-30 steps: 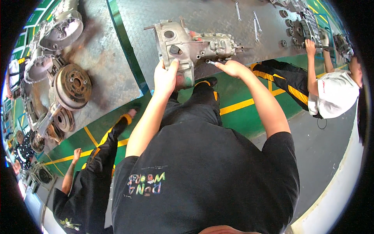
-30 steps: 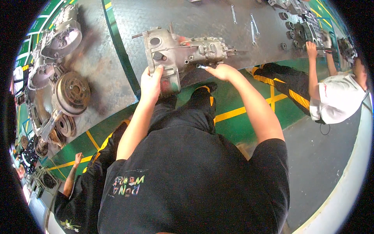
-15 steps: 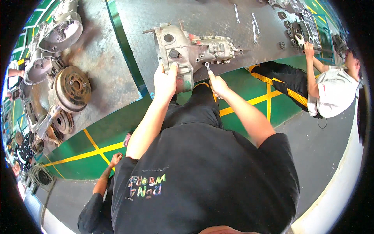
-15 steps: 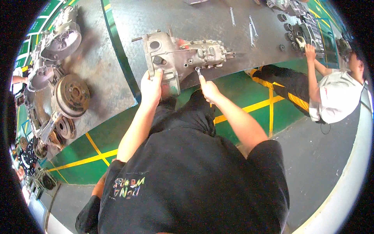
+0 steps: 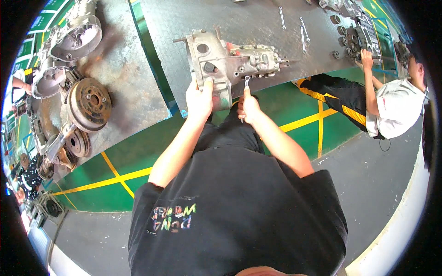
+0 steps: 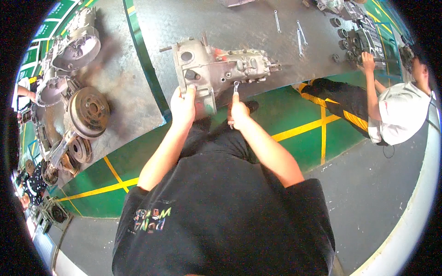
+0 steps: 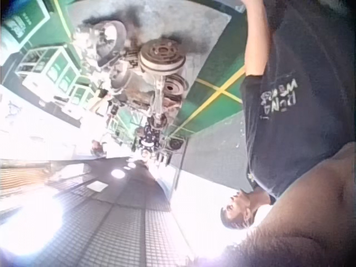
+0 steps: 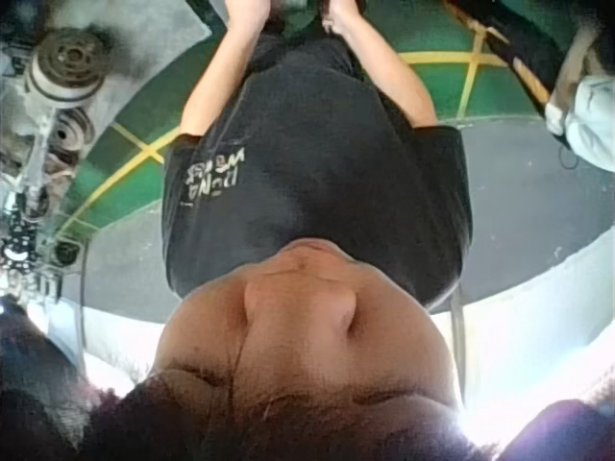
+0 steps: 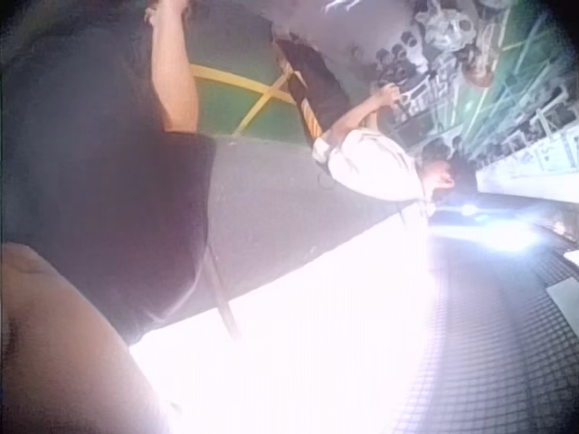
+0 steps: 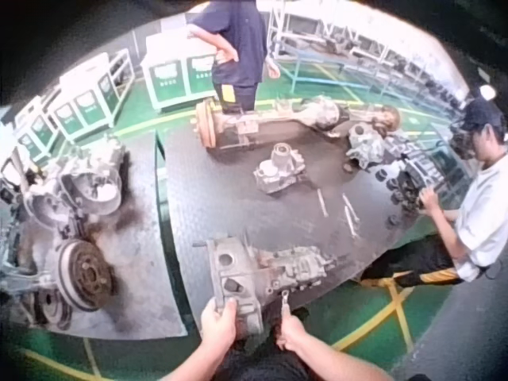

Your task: Inspecting and assembling a transmission or differential housing on a workbench using a wrench.

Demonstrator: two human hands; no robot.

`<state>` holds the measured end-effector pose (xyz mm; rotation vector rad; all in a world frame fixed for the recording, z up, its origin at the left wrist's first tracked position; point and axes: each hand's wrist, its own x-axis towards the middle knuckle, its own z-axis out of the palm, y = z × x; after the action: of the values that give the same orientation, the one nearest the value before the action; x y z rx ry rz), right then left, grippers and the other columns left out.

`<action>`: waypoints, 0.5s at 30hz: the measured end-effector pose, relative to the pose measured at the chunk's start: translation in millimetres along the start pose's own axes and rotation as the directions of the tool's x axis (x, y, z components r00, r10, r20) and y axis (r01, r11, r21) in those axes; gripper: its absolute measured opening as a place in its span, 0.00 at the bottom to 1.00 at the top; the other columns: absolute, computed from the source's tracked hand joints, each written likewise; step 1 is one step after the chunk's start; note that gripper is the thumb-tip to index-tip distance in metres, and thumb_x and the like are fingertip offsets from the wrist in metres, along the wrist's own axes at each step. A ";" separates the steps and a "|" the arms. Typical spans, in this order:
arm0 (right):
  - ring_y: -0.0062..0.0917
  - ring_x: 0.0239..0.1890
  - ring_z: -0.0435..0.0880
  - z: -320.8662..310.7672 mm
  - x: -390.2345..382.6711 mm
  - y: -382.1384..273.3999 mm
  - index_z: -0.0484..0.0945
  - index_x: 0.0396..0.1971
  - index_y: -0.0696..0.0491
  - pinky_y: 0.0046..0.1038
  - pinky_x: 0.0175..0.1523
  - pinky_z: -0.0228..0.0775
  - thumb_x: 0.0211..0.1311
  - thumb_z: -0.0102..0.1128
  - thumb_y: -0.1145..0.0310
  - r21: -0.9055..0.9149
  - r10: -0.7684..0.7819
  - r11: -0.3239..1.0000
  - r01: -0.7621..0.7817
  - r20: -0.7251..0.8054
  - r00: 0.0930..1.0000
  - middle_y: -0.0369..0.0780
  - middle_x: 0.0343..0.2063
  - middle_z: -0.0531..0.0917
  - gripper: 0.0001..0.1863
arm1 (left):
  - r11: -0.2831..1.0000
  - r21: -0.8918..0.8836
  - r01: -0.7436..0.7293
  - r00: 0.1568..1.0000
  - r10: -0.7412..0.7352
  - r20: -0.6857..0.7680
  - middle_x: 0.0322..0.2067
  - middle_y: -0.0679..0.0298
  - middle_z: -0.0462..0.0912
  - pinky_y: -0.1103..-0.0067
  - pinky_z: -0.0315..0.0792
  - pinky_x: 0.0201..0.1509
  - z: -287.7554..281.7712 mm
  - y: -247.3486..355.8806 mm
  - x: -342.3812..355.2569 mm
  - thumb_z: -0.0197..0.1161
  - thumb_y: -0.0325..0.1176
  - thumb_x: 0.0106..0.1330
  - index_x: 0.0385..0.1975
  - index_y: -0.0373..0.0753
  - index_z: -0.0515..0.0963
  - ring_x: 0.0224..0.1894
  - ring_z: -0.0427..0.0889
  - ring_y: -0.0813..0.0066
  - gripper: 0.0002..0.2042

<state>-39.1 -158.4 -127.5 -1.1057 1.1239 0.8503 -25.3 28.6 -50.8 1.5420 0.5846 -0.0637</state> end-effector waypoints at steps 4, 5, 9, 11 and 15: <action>0.16 0.08 0.46 24.2 -7.4 1.5 0.58 0.16 0.42 0.24 0.14 0.37 0.69 0.35 0.33 0.121 -0.032 0.992 0.034 -0.018 0.999 0.27 0.10 0.51 0.30 | 0.994 -0.107 0.026 1.000 -0.026 0.001 0.38 0.60 0.84 0.79 0.72 0.47 0.3 -1.0 0.3 0.59 0.32 0.68 0.46 0.30 0.77 0.39 0.79 0.76 0.12; 0.16 0.08 0.46 24.9 -7.6 2.6 0.58 0.16 0.42 0.24 0.14 0.37 0.69 0.35 0.33 0.126 -0.035 0.991 0.037 -0.020 0.999 0.27 0.10 0.51 0.30 | 0.993 -0.111 0.027 1.000 -0.027 0.003 0.38 0.60 0.84 0.79 0.72 0.47 -0.9 -0.5 -0.8 0.59 0.32 0.68 0.46 0.30 0.77 0.40 0.79 0.76 0.12; 0.17 0.09 0.47 18.6 -5.0 1.7 0.59 0.18 0.44 0.24 0.15 0.38 0.69 0.35 0.33 0.164 -0.037 0.986 0.024 0.080 0.996 0.28 0.10 0.51 0.30 | 0.992 -0.125 0.007 0.999 -0.003 0.032 0.40 0.59 0.84 0.78 0.72 0.49 -1.9 -1.2 -0.6 0.58 0.31 0.68 0.48 0.30 0.76 0.41 0.80 0.74 0.14; 0.17 0.09 0.49 8.8 -11.0 0.4 0.61 0.21 0.45 0.24 0.15 0.40 0.71 0.37 0.36 0.203 0.002 0.978 -0.039 0.179 0.984 0.29 0.10 0.54 0.28 | 0.996 -0.085 0.035 0.997 -0.029 0.070 0.42 0.57 0.84 0.76 0.72 0.51 -2.9 -0.1 0.4 0.58 0.32 0.68 0.50 0.30 0.74 0.43 0.80 0.72 0.15; 0.17 0.10 0.52 0.7 -24.4 5.8 0.64 0.25 0.45 0.25 0.16 0.44 0.75 0.39 0.45 0.016 -0.175 0.985 0.174 0.028 0.984 0.30 0.13 0.60 0.22 | 0.999 -0.022 -0.040 0.998 0.042 0.057 0.43 0.55 0.84 0.75 0.72 0.51 -3.1 -2.3 2.9 0.59 0.32 0.67 0.50 0.30 0.74 0.44 0.81 0.70 0.15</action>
<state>-50.4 -156.0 -105.2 -1.1592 0.9910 0.7183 -24.7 32.3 -53.8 1.5261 0.5064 -0.0701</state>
